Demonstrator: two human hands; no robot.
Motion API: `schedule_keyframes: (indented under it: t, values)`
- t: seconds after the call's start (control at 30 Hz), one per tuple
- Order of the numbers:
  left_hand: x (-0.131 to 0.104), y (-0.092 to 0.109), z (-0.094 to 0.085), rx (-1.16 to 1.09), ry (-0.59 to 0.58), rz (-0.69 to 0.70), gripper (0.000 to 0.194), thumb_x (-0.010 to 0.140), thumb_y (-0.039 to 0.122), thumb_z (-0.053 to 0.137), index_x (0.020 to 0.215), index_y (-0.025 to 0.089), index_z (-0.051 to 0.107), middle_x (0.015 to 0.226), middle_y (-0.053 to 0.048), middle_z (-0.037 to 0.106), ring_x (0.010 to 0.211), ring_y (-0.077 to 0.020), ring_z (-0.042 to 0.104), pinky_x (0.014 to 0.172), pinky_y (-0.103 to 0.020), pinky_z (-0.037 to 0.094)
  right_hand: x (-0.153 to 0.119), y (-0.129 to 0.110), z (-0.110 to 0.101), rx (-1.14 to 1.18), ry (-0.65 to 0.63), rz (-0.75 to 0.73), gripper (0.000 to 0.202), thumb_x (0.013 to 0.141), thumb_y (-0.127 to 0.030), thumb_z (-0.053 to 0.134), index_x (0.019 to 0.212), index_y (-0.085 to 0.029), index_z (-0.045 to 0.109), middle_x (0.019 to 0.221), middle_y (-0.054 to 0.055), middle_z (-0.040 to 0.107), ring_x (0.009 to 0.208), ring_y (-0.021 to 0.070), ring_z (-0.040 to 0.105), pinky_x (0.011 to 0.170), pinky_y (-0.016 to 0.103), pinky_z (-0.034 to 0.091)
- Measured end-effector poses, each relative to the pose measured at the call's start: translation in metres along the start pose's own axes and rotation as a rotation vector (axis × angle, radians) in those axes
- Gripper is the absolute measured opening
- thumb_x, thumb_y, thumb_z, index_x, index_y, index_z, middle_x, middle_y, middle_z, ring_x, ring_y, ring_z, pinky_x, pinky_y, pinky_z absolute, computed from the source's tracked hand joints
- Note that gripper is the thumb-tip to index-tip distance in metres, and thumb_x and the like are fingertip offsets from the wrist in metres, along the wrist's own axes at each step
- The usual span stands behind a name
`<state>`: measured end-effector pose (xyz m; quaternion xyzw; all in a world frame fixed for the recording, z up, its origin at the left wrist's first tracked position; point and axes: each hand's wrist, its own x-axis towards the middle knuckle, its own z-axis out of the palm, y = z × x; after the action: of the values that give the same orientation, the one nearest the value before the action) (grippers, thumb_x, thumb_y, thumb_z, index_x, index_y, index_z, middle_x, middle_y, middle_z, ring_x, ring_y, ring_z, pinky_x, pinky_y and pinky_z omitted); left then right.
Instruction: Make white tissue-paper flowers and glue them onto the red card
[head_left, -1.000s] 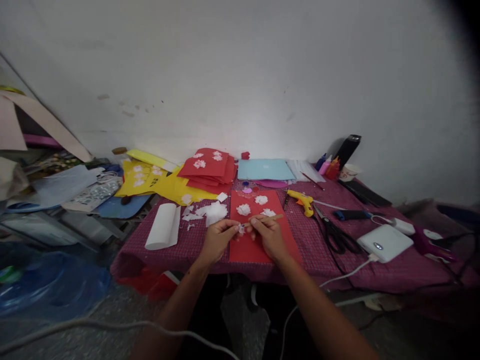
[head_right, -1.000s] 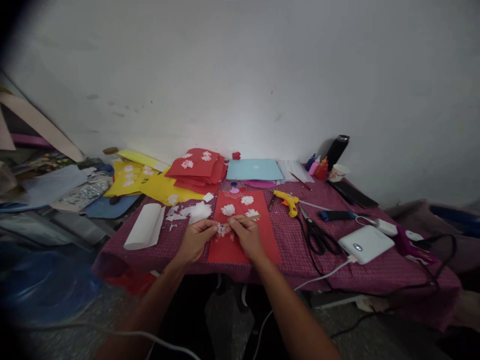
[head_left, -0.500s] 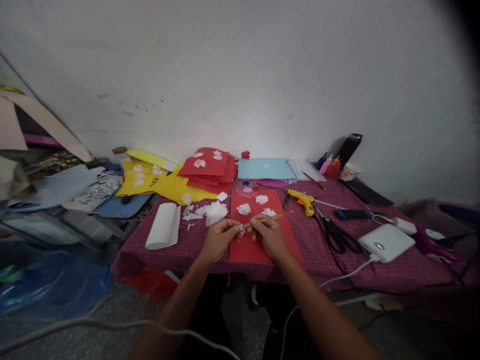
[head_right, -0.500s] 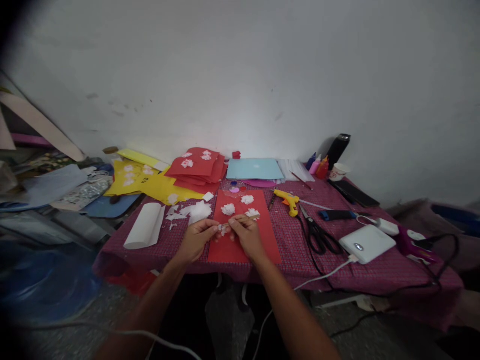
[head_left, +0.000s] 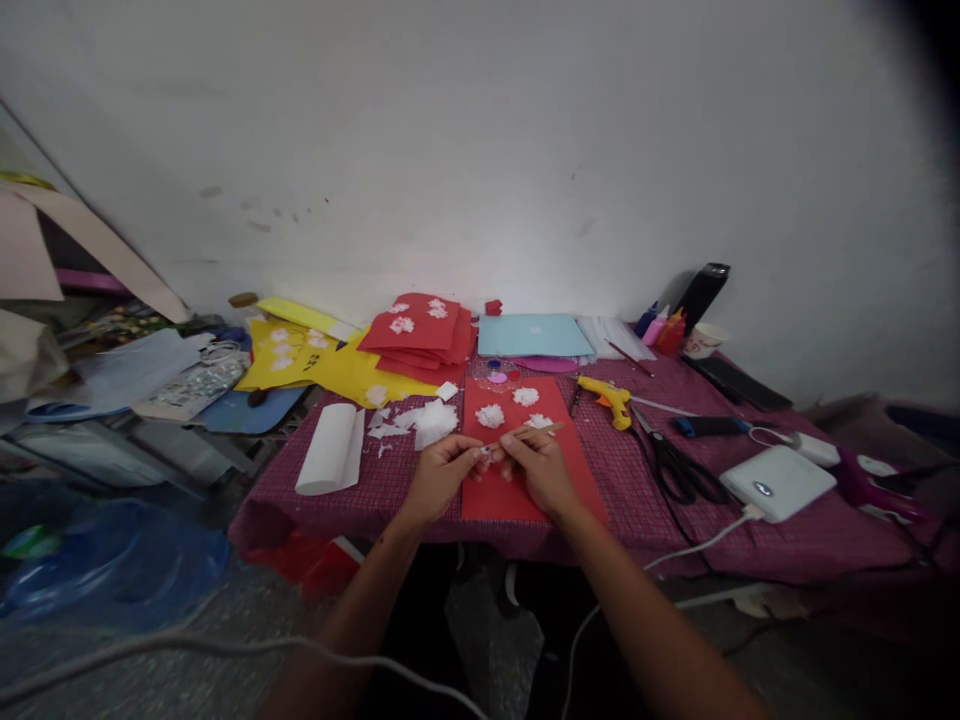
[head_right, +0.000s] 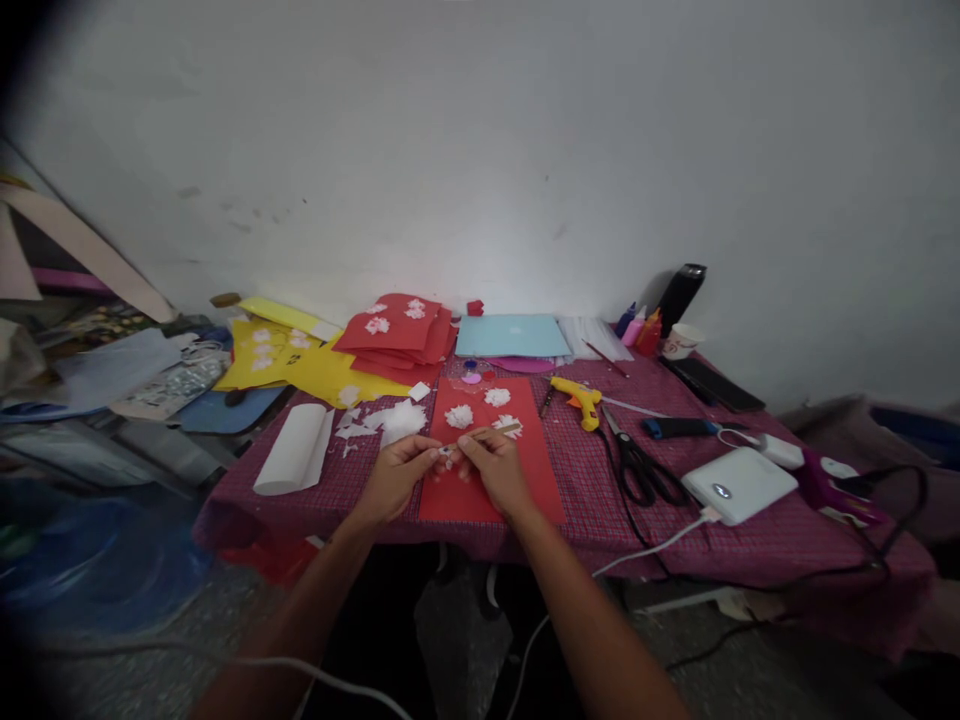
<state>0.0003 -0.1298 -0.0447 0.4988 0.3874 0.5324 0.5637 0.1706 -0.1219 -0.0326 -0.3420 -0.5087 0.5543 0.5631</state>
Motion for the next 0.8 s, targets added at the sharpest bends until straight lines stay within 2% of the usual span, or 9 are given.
schedule_keyframes:
  t: [0.37, 0.57, 0.63, 0.73, 0.8]
  values:
    - [0.0002, -0.0027, -0.0007, 0.044, -0.013, 0.028, 0.022, 0.082, 0.034, 0.071, 0.091, 0.015, 0.069, 0.077, -0.003, 0.070, 0.067, -0.0126, 0.062, 0.065, -0.025, 0.048, 0.0020, 0.0057, -0.0021, 0.079, 0.005, 0.022, 0.022, 0.086, -0.038, 0.070, 0.075, -0.018, 0.068, 0.069, 0.002, 0.071, 0.049, 0.0110, 0.056, 0.047, 0.024, 0.042]
    - [-0.0003, -0.0003, 0.0006, 0.026, 0.007, 0.021, 0.021, 0.081, 0.032, 0.072, 0.091, 0.014, 0.069, 0.075, -0.003, 0.070, 0.065, -0.0125, 0.062, 0.064, -0.024, 0.048, 0.0021, 0.0040, -0.0029, 0.074, 0.084, 0.007, 0.023, 0.086, -0.035, 0.069, 0.072, -0.017, 0.067, 0.065, 0.002, 0.069, 0.046, 0.0104, 0.054, 0.046, 0.023, 0.040]
    - [0.0004, -0.0017, 0.0009, 0.000, 0.057, 0.029, 0.023, 0.080, 0.033, 0.073, 0.092, 0.014, 0.069, 0.075, -0.003, 0.070, 0.066, -0.0127, 0.063, 0.064, -0.024, 0.049, 0.0036, 0.0048, -0.0043, 0.089, 0.178, -0.026, 0.022, 0.084, -0.035, 0.070, 0.073, -0.017, 0.067, 0.064, 0.001, 0.067, 0.045, 0.0098, 0.053, 0.044, 0.023, 0.039]
    - [0.0014, -0.0044, 0.0009, -0.022, 0.207, 0.082, 0.024, 0.079, 0.035, 0.072, 0.093, 0.015, 0.068, 0.078, -0.003, 0.069, 0.066, -0.0126, 0.062, 0.064, -0.024, 0.049, 0.0069, 0.0068, -0.0067, 0.158, 0.344, -0.053, 0.020, 0.081, -0.034, 0.073, 0.072, -0.017, 0.066, 0.062, -0.001, 0.064, 0.046, 0.0092, 0.051, 0.043, 0.022, 0.038]
    - [0.0019, -0.0032, 0.0007, 0.041, 0.267, 0.100, 0.024, 0.081, 0.036, 0.069, 0.094, 0.016, 0.069, 0.077, -0.002, 0.069, 0.066, -0.0127, 0.062, 0.064, -0.024, 0.049, 0.0087, 0.0083, -0.0080, 0.183, 0.381, -0.047, 0.020, 0.080, -0.033, 0.074, 0.071, -0.016, 0.066, 0.061, -0.001, 0.063, 0.046, 0.0093, 0.051, 0.042, 0.021, 0.038]
